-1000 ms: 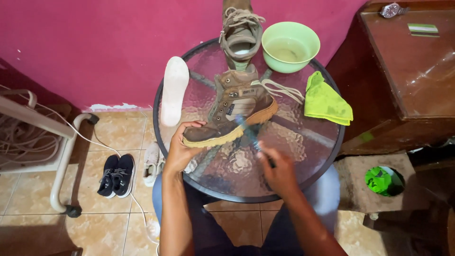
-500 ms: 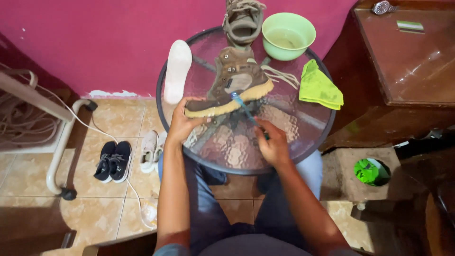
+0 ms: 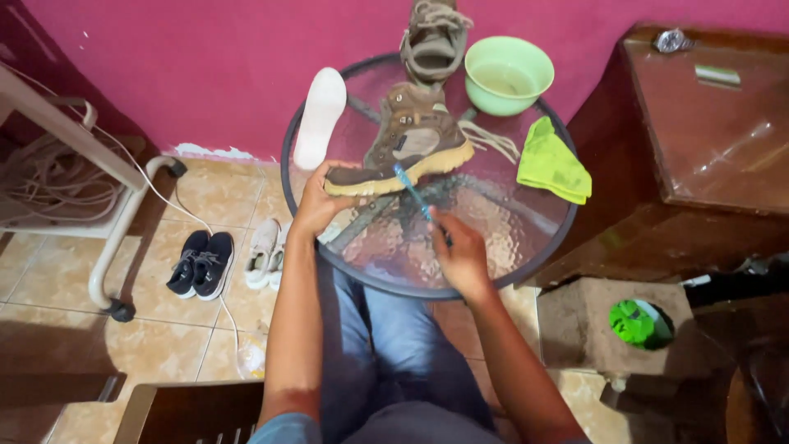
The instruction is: The person scrubs a brown hiking boot with a blue toothbrush, focusing on the sole and side panels. The person holds the boot with the left hand and scrubs with the right hand. A bowl of water, a cloth, and the other boot are visible on the table.
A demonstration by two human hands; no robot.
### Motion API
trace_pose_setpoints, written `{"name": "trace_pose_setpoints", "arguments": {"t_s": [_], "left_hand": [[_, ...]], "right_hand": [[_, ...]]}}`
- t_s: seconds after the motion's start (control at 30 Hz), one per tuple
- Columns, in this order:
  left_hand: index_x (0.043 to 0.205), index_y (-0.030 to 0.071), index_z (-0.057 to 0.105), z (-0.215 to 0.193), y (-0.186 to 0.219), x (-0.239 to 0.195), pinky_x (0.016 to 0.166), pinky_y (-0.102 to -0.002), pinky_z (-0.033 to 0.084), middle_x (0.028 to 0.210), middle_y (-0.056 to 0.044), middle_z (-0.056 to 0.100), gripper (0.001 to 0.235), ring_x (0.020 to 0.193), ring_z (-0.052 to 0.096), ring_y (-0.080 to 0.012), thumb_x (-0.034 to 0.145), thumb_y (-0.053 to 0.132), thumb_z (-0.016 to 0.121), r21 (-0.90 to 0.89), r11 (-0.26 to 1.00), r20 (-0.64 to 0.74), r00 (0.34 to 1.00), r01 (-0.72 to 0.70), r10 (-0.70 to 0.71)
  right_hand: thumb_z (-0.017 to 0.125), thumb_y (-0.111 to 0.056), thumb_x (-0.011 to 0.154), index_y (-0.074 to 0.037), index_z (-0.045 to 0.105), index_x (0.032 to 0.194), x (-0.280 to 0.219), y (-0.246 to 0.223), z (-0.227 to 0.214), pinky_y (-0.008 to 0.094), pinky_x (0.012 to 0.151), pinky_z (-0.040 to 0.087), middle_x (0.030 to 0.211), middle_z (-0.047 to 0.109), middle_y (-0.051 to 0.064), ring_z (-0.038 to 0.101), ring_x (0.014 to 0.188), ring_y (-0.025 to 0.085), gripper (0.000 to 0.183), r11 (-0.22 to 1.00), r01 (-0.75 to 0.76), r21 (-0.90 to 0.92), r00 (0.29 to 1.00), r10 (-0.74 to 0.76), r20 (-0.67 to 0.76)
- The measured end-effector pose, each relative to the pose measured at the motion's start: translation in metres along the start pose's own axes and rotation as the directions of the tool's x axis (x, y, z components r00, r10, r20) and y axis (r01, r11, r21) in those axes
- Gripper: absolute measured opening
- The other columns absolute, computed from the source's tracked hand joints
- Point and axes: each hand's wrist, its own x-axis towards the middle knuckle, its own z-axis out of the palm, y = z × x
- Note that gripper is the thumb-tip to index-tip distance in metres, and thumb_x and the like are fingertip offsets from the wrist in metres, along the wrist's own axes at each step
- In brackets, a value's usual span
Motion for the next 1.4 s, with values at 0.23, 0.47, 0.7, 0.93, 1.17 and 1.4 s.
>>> {"name": "trace_pose_setpoints", "arguments": {"t_s": [0.23, 0.47, 0.7, 0.93, 1.17, 1.4], "left_hand": [[0.114, -0.003, 0.061, -0.001, -0.008, 0.008, 0.084, -0.029, 0.061, 0.113, -0.018, 0.067, 0.073, 0.104, 0.065, -0.0231, 0.05, -0.013, 0.094, -0.001, 1.0, -0.016, 1.0, 0.015, -0.015], [0.115, -0.002, 0.063, -0.005, -0.002, 0.01, 0.083, -0.032, 0.061, 0.114, -0.018, 0.067, 0.07, 0.106, 0.064, -0.0243, 0.052, -0.015, 0.091, 0.036, 0.999, -0.011, 1.0, 0.009, -0.009], [0.115, -0.001, 0.062, 0.001, 0.0, 0.003, 0.087, -0.028, 0.059, 0.114, -0.016, 0.066, 0.072, 0.107, 0.063, -0.0224, 0.051, -0.011, 0.094, 0.055, 0.998, 0.003, 1.0, -0.007, 0.006], [0.115, -0.002, 0.06, -0.005, -0.004, 0.009, 0.084, -0.03, 0.06, 0.113, -0.018, 0.066, 0.072, 0.105, 0.063, -0.024, 0.052, -0.012, 0.093, 0.007, 1.0, -0.004, 1.0, 0.008, -0.008], [0.114, -0.002, 0.061, -0.001, 0.012, 0.01, 0.087, -0.03, 0.058, 0.114, -0.018, 0.066, 0.07, 0.108, 0.063, -0.0237, 0.051, -0.013, 0.091, 0.039, 0.999, 0.02, 1.0, 0.013, -0.014], [0.112, -0.002, 0.063, 0.001, 0.013, 0.013, 0.094, -0.033, 0.055, 0.114, -0.019, 0.068, 0.069, 0.114, 0.063, -0.0262, 0.049, -0.015, 0.089, 0.069, 0.998, 0.042, 0.999, -0.008, 0.005]], "right_hand": [[0.067, -0.012, 0.096, -0.008, 0.073, 0.119, 0.0, 0.018, 0.001, 0.047, 0.07, 0.059, 0.084, 0.074, 0.018, 0.074, 0.081, 0.039, 0.024, 0.996, -0.081, -0.036, 0.996, 0.08, -0.028], [0.068, -0.017, 0.098, -0.012, 0.073, 0.122, 0.004, 0.019, 0.004, 0.045, 0.073, 0.06, 0.086, 0.075, 0.014, 0.075, 0.084, 0.035, 0.025, 0.997, -0.07, -0.03, 0.998, 0.07, 0.004], [0.074, -0.015, 0.094, -0.012, 0.077, 0.114, 0.001, -0.001, -0.005, 0.043, 0.078, 0.06, 0.089, 0.078, 0.012, 0.076, 0.088, 0.036, 0.021, 0.998, -0.046, 0.039, 0.999, 0.046, 0.01], [0.069, -0.014, 0.095, -0.008, 0.073, 0.118, 0.004, 0.011, 0.001, 0.051, 0.077, 0.057, 0.084, 0.073, 0.018, 0.073, 0.087, 0.041, 0.025, 0.994, -0.106, -0.02, 0.991, 0.104, -0.083], [0.072, -0.012, 0.094, -0.01, 0.076, 0.115, 0.01, 0.0, -0.003, 0.045, 0.08, 0.058, 0.091, 0.078, 0.015, 0.075, 0.092, 0.037, 0.022, 0.992, -0.127, 0.027, 0.988, 0.129, -0.082], [0.076, -0.019, 0.094, -0.015, 0.079, 0.102, 0.007, 0.011, 0.0, 0.038, 0.073, 0.059, 0.079, 0.076, 0.01, 0.076, 0.081, 0.03, 0.01, 0.99, -0.138, -0.003, 0.984, 0.137, -0.117]]}}
